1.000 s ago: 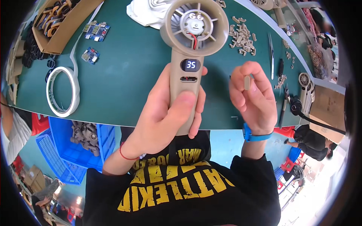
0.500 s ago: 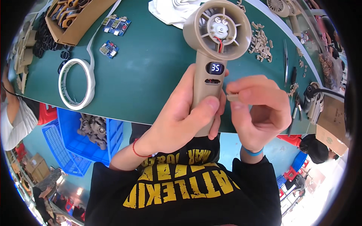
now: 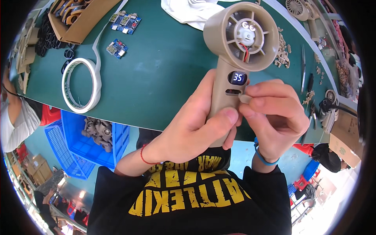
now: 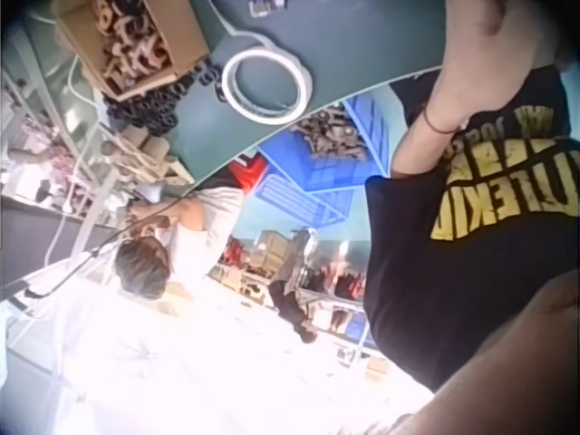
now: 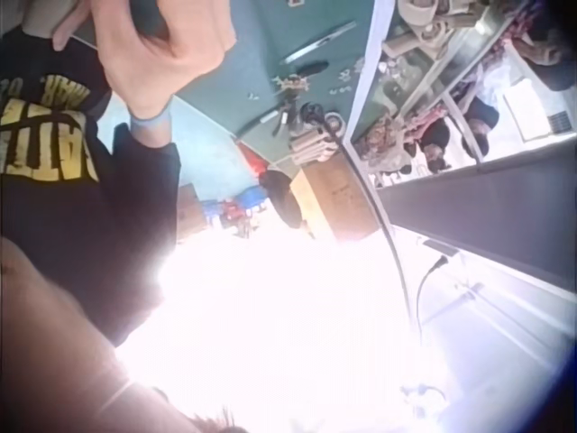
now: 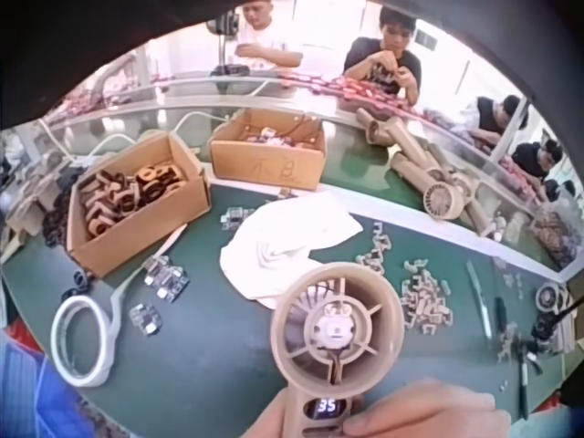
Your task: Assembling and testing handheld electronic fans at a production line.
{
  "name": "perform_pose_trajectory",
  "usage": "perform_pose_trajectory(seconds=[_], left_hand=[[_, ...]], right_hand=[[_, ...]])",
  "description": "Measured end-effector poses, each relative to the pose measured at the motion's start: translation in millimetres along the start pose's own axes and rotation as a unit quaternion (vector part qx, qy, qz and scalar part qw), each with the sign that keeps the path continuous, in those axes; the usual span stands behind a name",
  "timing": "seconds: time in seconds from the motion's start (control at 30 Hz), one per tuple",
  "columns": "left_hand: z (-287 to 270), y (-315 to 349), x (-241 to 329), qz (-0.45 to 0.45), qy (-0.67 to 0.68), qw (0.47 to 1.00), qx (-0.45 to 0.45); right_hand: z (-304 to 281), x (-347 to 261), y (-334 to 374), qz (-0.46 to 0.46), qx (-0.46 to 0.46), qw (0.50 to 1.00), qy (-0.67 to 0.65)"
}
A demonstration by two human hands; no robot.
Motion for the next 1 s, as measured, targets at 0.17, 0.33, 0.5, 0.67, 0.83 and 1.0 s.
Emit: perform_pose_trajectory(seconds=[0.17,0.33,0.5,0.67,0.83,1.0], left_hand=[[-1,1,0,0.009,-0.006,1.0,0.001],[0,1,0,0.012,-0.038,0.999,-0.014],[-2,0,3,0.024,-0.039,0.999,0.015],[-3,1,1,0.035,-0.08,0.996,0.003],[-2,1,1,0.037,-0.112,0.993,0.007],[-4,2,1,0.057,-0.143,0.988,0.026]], right_hand=[[1,-3,-2,-0.009,0.01,0.998,0.056],[2,-2,-2,0.004,0.0,0.999,0.041],[6,-6,-1,-0.005,0.006,0.997,0.076],[4,-9,3,0.002,0.022,0.994,0.103],[4,-10,4,0.041,0.037,0.992,0.113],[6,-12,1,0.035,0.01,0.987,0.155]])
Point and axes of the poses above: each hand's wrist, its own y-axis away from the middle knuckle, its own z-axis out of the palm, x = y × z, the point moved 9 cm from there along -y, towards the middle knuckle, and after that the axes turned 13 degrees about -y, right-handed, at the moved point
